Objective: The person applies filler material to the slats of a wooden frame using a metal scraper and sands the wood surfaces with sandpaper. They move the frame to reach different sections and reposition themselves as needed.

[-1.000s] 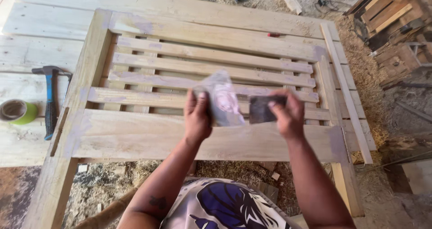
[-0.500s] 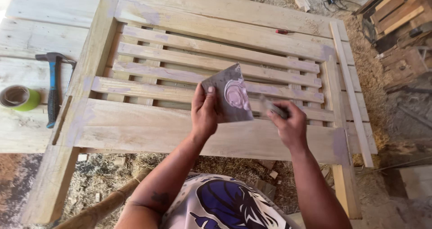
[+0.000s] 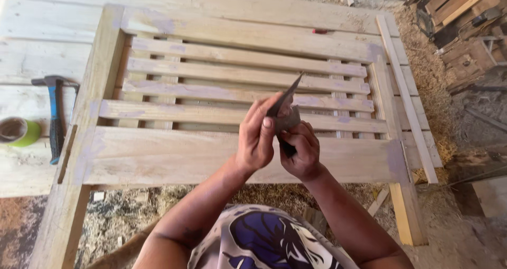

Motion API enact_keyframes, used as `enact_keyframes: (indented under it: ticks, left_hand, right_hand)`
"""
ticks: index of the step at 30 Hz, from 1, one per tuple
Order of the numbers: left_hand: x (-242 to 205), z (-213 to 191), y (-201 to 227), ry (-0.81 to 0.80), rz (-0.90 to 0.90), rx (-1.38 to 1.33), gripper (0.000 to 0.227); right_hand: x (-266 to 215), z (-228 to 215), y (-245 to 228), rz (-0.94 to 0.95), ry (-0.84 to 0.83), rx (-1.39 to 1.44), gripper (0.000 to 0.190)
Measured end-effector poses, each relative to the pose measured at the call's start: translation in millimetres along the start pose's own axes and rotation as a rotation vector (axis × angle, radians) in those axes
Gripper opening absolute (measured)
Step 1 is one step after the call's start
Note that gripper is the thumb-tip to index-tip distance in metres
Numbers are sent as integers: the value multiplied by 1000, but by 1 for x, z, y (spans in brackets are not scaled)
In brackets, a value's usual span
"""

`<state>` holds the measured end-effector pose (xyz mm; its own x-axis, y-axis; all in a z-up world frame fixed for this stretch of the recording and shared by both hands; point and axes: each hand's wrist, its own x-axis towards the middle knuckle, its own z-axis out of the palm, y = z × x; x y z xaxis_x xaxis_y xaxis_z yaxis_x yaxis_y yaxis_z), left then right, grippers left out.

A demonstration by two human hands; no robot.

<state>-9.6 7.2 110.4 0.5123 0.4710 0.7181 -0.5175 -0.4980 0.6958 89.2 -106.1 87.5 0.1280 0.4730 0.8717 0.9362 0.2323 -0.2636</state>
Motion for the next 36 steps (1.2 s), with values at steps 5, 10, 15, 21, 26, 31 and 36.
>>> enact_keyframes:
  ticks: [5,10,15,21,26,31,36]
  left_hand:
    - [-14,-2,-2,-65,-7,55,41]
    - [-44,-13,-39,-50,-262,65,36]
    - [-80,2,-74,175,-618,-582,33]
    - [-81,26,-63,241,-914,-1058,33]
    - [-64,34,-44,355,-1105,-1126,35]
    - [-49,10,-43,353,-1001,-1247,36]
    - [-54,24,-54,305,-921,-1092,37]
  right_hand:
    - [2,-13,25,-51,91,93,20]
    - [5,-33,58,-29,343,88,15]
    - [16,-72,64,391,323,532,22]
    - [19,-34,78,924,81,1032,72]
    - [-12,-8,79,1094,-115,936,91]
    - [-56,-17,89,1167,-277,674,101]
    - [-47,-32,111,1125,-8,1206,97]
